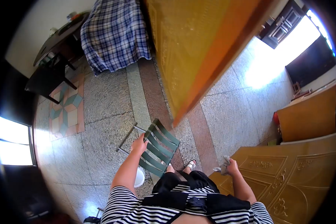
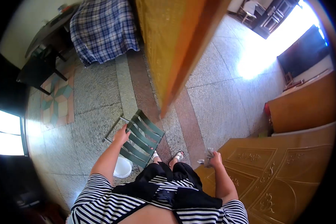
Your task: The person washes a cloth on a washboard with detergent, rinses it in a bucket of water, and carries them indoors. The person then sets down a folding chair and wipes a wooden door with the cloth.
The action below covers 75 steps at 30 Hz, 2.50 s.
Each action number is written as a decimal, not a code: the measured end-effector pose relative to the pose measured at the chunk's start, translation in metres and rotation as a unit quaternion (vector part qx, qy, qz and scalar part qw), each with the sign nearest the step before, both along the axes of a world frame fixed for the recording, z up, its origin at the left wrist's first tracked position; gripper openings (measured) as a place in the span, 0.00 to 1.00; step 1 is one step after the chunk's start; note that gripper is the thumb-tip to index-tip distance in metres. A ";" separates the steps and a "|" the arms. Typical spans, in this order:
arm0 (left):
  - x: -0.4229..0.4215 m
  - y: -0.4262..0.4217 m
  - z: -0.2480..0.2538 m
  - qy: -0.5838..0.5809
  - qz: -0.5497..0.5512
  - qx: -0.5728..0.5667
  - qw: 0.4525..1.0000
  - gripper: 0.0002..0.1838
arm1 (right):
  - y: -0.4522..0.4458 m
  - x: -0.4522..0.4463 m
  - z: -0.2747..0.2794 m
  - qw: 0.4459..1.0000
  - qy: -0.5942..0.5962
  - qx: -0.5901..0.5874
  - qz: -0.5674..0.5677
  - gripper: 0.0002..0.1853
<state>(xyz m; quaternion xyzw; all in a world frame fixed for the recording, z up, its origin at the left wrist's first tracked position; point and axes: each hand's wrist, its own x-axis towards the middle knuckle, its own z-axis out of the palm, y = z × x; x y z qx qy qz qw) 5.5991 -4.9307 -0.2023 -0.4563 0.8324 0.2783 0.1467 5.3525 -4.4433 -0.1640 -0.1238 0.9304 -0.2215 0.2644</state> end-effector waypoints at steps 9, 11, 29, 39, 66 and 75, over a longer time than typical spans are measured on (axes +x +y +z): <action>-0.112 0.069 0.001 -0.005 -0.127 0.060 0.990 0.32 | 0.088 0.016 -0.036 0.991 0.053 -0.084 -0.088 0.17; -0.132 0.083 -0.009 0.009 -0.142 0.084 0.986 0.33 | 0.107 0.018 -0.049 0.988 0.067 -0.091 -0.103 0.17; -0.303 0.265 0.012 0.247 -0.184 0.174 0.935 0.32 | 0.188 -0.010 -0.053 0.871 -0.055 -0.290 -0.393 0.30; -0.380 0.337 0.081 0.384 -0.162 0.152 0.896 0.31 | 0.203 -0.064 -0.028 0.801 0.015 -0.367 -0.473 0.29; -0.838 0.425 0.080 0.336 -0.522 0.228 0.750 0.28 | 0.202 -0.241 0.045 0.560 0.333 -0.179 -0.737 0.23; -0.937 0.524 0.109 0.225 -0.659 0.247 0.673 0.30 | 0.253 -0.265 0.023 0.361 0.333 -0.011 -0.871 0.27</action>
